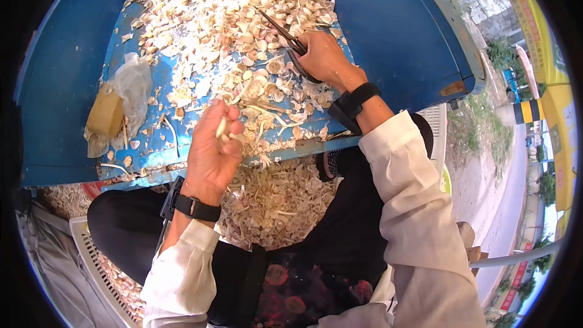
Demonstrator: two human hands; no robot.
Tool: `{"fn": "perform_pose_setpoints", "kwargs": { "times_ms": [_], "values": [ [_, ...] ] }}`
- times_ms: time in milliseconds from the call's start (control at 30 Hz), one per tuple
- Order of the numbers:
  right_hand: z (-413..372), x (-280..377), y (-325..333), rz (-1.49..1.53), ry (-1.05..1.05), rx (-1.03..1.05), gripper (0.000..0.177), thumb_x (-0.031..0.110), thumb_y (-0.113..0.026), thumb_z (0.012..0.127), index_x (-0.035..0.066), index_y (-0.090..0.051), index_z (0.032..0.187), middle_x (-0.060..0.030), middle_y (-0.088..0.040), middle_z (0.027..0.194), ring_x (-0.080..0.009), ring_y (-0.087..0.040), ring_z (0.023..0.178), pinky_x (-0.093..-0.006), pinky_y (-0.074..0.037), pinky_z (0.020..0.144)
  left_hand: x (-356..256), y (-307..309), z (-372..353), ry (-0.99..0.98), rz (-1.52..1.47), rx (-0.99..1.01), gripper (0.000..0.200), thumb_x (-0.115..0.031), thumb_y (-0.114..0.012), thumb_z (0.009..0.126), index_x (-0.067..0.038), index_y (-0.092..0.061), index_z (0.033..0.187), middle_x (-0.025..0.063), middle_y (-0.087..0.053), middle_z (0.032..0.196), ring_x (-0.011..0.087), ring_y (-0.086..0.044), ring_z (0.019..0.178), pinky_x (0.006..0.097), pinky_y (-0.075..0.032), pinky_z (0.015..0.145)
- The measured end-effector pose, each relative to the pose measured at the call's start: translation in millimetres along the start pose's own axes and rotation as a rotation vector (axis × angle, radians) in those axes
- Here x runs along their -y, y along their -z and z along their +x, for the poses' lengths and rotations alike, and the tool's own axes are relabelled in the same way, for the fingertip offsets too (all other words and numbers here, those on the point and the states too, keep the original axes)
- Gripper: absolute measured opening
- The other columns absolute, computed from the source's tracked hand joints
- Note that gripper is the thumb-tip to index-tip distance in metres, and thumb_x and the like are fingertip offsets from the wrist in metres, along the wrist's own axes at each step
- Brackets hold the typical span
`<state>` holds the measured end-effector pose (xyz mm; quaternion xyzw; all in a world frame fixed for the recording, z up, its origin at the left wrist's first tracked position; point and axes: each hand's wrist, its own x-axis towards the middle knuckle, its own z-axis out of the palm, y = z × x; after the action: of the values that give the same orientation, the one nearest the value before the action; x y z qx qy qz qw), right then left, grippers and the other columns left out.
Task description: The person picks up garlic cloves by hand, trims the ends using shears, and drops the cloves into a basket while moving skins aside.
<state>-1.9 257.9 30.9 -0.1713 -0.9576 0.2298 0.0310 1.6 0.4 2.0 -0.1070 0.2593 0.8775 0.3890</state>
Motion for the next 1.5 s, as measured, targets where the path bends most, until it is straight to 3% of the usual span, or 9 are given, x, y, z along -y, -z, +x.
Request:
{"fn": "perform_pose_setpoints", "kwargs": {
  "times_ms": [133,400,600,667,800,1233,1400,1433,1500],
  "values": [
    [0,-5,-5,-0.181,0.124,-0.034,0.019,0.014,-0.072,0.073,-0.002,-0.061,0.075,-0.0202,-0.059,0.066,-0.0284,-0.057,0.059,-0.0404,-0.043,0.056,4,2,-1,-0.007,0.067,0.026,0.019,-0.027,-0.060,0.096,-0.009,-0.058,0.100,0.0009,-0.060,0.084,0.0058,-0.056,0.064,0.0142,-0.040,0.041],
    [-43,70,31,0.640,0.087,0.369,0.024,0.014,-0.079,0.071,0.008,-0.060,0.082,-0.0063,-0.069,0.087,-0.0037,-0.055,0.063,-0.0187,-0.042,0.055,6,-15,-6,-0.062,0.253,0.077,0.037,-0.027,-0.056,0.098,-0.005,-0.051,0.128,0.0097,-0.064,0.103,0.0059,-0.054,0.067,0.0132,-0.042,0.043],
    [13,39,-19,0.133,0.291,0.066,0.026,0.015,-0.078,0.073,-0.001,-0.058,0.074,-0.0048,-0.065,0.069,-0.0105,-0.055,0.061,-0.0284,-0.043,0.055,0,6,-1,-0.034,0.093,0.148,0.026,-0.023,-0.055,0.099,-0.005,-0.054,0.117,0.0077,-0.063,0.096,0.0087,-0.056,0.068,0.0128,-0.044,0.043],
    [15,41,-30,-0.148,0.217,0.080,0.015,0.011,-0.071,0.074,0.000,-0.063,0.081,-0.0193,-0.061,0.074,-0.0327,-0.059,0.067,-0.0405,-0.045,0.062,0,15,0,-0.029,0.006,0.181,0.023,-0.023,-0.056,0.098,-0.006,-0.055,0.113,0.0077,-0.062,0.095,0.0104,-0.059,0.073,0.0132,-0.043,0.043],
    [2,41,-15,0.422,0.058,0.175,0.024,0.016,-0.079,0.074,0.002,-0.059,0.073,-0.0019,-0.064,0.068,-0.0098,-0.055,0.060,-0.0257,-0.043,0.054,-3,7,0,0.010,-0.119,0.135,0.025,-0.025,-0.060,0.096,-0.004,-0.059,0.110,0.0072,-0.065,0.090,0.0114,-0.062,0.070,0.0147,-0.042,0.041],
    [-60,98,6,0.854,-0.018,0.372,0.031,0.016,-0.085,0.070,0.005,-0.057,0.076,-0.0021,-0.064,0.074,-0.0067,-0.055,0.060,-0.0219,-0.044,0.054,-10,-1,-17,-0.277,0.465,0.093,0.041,-0.022,-0.064,0.093,0.001,-0.054,0.126,0.0071,-0.065,0.097,0.0117,-0.062,0.069,0.0164,-0.040,0.040],
    [-79,88,29,0.015,0.335,0.093,0.045,0.031,-0.086,0.068,0.003,-0.051,0.074,-0.0022,-0.048,0.061,-0.0131,-0.041,0.054,-0.0303,-0.034,0.049,-20,3,-18,-0.283,0.429,0.007,0.036,-0.020,-0.069,0.090,0.002,-0.061,0.118,0.0068,-0.067,0.087,0.0112,-0.065,0.064,0.0182,-0.044,0.039],
    [-83,85,34,-0.025,0.366,0.090,0.059,0.052,-0.082,0.067,-0.001,-0.055,0.075,-0.0117,-0.055,0.062,-0.0278,-0.055,0.054,-0.0383,-0.043,0.053,-22,5,-17,-0.293,0.416,0.001,0.032,-0.016,-0.068,0.090,0.002,-0.062,0.116,0.0073,-0.067,0.087,0.0111,-0.065,0.064,0.0184,-0.043,0.039],
    [-85,75,39,-0.125,0.436,0.093,0.059,0.052,-0.081,0.067,0.000,-0.055,0.075,-0.0130,-0.056,0.063,-0.0301,-0.056,0.056,-0.0400,-0.043,0.053,-26,7,-17,-0.309,0.491,-0.020,0.031,-0.015,-0.067,0.090,0.003,-0.062,0.115,0.0078,-0.067,0.087,0.0111,-0.064,0.064,0.0186,-0.044,0.039]
  ]
}}
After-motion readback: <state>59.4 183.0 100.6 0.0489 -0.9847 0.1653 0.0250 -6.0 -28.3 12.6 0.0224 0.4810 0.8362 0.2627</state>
